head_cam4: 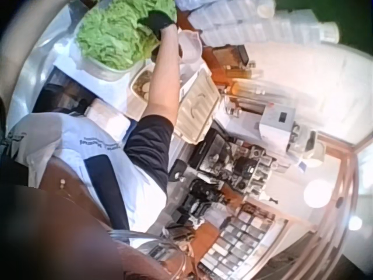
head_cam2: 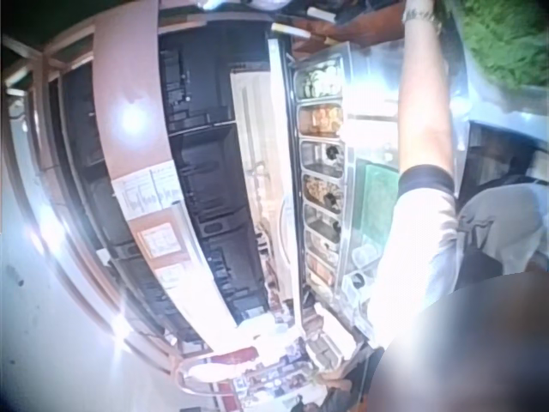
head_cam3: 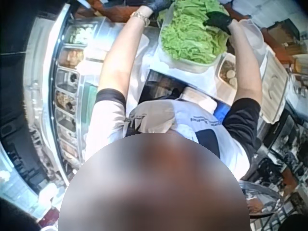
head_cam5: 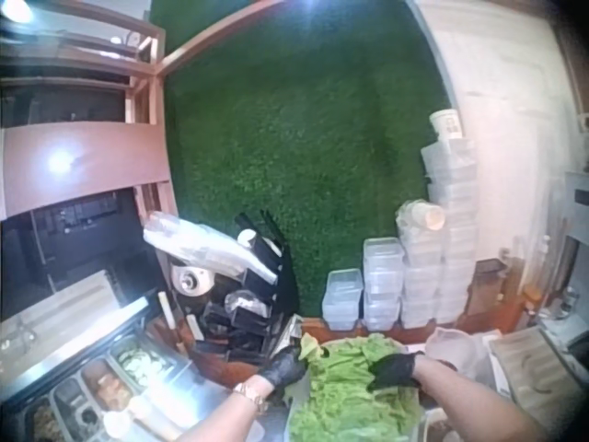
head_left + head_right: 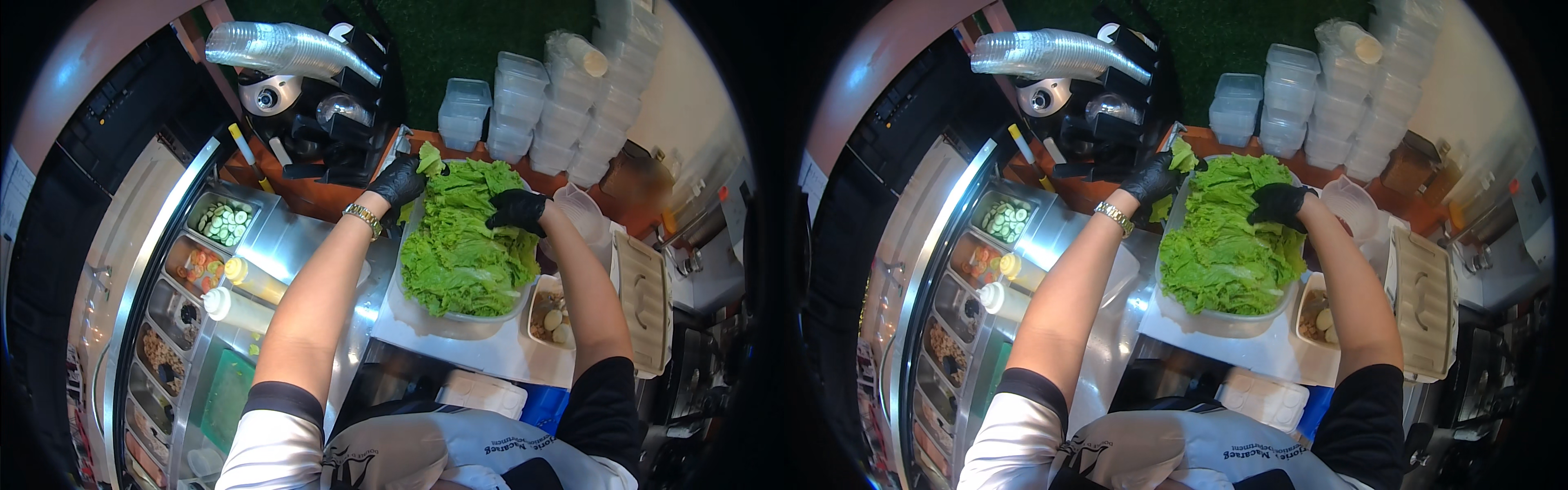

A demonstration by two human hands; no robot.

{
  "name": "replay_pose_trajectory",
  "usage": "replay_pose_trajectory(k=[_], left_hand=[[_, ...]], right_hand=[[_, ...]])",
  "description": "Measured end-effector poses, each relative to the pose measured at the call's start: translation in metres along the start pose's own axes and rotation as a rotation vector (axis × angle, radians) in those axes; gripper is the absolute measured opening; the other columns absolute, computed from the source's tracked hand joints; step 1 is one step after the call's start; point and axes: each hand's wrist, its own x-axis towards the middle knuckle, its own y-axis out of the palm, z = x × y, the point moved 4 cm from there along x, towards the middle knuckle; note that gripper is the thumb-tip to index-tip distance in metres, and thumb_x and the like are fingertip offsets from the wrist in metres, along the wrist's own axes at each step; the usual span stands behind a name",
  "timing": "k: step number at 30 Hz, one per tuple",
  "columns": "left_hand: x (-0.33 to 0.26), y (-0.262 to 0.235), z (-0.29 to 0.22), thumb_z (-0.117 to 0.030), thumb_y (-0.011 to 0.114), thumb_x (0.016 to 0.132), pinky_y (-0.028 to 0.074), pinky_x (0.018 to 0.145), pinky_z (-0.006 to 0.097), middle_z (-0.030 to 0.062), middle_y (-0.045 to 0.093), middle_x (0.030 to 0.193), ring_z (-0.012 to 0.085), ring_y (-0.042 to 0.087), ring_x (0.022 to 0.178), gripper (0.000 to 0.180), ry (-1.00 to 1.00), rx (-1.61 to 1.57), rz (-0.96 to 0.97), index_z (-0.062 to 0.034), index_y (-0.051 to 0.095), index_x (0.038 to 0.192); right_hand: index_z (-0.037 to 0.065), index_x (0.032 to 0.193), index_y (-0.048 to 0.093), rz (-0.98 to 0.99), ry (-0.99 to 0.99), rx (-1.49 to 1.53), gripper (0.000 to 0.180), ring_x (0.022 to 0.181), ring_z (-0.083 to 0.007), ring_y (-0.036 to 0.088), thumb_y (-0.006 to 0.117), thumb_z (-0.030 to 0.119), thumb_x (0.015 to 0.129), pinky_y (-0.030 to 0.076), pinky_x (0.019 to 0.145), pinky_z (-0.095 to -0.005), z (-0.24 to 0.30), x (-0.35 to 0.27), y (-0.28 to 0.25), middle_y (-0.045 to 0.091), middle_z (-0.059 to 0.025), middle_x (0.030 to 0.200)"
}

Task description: The person assembles salads by placing shredded cheese, cooked meat, and lettuce into plastic containers. They then chop lettuce and tomatoes on a cutting board and add them to the containers.

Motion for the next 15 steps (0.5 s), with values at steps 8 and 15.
replay_pose_trajectory(k=[8, 15], left_hand=[[-0.011, -0.014, -0.029, -0.020, 0.061, 0.089, 0.049, 0.085, 0.042, 0.0210, 0.068, 0.105, 0.0369, 0.064, 0.101, 0.027, 0.285, -0.108, -0.207, -0.0063, 0.066, 0.112], [-0.016, -0.043, -0.063, -0.005, 0.057, 0.086, 0.051, 0.085, 0.039, 0.0156, 0.067, 0.106, 0.0303, 0.065, 0.099, 0.026, 0.363, -0.065, -0.351, -0.0053, 0.064, 0.112]], right_hand=[[0.003, 0.125, 0.063, -0.253, -0.050, 0.076, 0.058, 0.113, -0.0271, 0.061, 0.081, 0.021, 0.073, 0.048, 0.097, -0.0351, 0.001, -0.020, -0.041, 0.063, -0.0171, 0.125], [0.001, 0.119, 0.065, -0.264, -0.098, 0.298, 0.040, 0.092, -0.0196, 0.064, 0.073, 0.013, 0.082, 0.050, 0.085, -0.0326, 0.011, -0.035, -0.060, 0.070, -0.0136, 0.106]])
